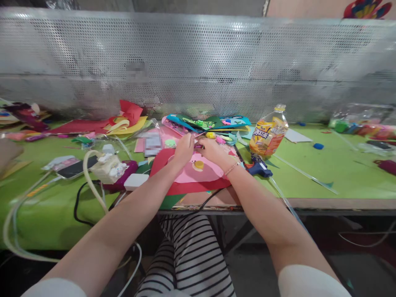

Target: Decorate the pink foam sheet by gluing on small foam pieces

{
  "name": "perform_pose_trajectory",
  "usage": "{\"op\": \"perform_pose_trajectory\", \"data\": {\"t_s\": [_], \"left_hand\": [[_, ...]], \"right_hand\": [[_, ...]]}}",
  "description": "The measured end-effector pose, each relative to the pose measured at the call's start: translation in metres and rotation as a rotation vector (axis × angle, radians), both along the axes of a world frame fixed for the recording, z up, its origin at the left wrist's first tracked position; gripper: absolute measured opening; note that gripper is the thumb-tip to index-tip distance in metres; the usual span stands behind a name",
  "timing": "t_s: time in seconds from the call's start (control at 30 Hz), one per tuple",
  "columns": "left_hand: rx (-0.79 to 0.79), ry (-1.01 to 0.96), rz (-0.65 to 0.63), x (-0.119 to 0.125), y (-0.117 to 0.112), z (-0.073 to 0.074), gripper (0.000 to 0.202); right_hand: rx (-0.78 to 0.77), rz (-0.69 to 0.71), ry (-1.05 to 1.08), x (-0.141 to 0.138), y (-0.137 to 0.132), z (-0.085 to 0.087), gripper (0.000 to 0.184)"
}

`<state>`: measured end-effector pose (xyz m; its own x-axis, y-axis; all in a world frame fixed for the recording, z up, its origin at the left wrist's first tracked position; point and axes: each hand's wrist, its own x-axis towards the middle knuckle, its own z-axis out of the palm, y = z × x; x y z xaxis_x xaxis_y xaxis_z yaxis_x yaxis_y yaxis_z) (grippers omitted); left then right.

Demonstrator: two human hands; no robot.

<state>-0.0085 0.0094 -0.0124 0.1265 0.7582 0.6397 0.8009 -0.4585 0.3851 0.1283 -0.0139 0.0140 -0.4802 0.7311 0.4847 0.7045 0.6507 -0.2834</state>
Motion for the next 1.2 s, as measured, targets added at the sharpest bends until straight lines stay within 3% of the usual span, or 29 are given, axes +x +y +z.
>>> {"op": "perform_pose_trajectory", "data": {"t_s": [0.27, 0.37, 0.53, 0.67, 0.77, 1.0, 1.2], "left_hand": [[0.022, 0.171, -0.060, 0.002, -0.003, -0.002, 0.033], [0.010, 0.075, -0.056, 0.002, 0.000, -0.001, 0.033], [-0.043, -0.160, -0.087, 0.001, 0.005, 0.000, 0.029], [-0.056, -0.291, -0.120, 0.000, 0.006, 0.000, 0.027], [-0.051, -0.357, -0.118, 0.000, 0.006, 0.000, 0.030], [-0.127, -0.538, -0.124, 0.000, 0.005, 0.002, 0.034], [-0.199, -0.591, -0.225, 0.003, 0.004, 0.003, 0.014]], "right_hand": [[0.069, -0.071, -0.210, 0.000, -0.008, 0.003, 0.013], [0.104, -0.095, -0.127, 0.001, -0.006, -0.002, 0.015], [0.168, -0.191, 0.197, 0.009, 0.004, -0.007, 0.014], [0.118, -0.153, 0.348, 0.010, 0.011, -0.010, 0.030], [0.069, -0.068, 0.339, 0.007, 0.013, -0.013, 0.033], [-0.029, -0.031, 0.252, 0.002, 0.004, -0.007, 0.024], [-0.152, -0.221, 0.135, -0.006, -0.001, -0.002, 0.024]]}}
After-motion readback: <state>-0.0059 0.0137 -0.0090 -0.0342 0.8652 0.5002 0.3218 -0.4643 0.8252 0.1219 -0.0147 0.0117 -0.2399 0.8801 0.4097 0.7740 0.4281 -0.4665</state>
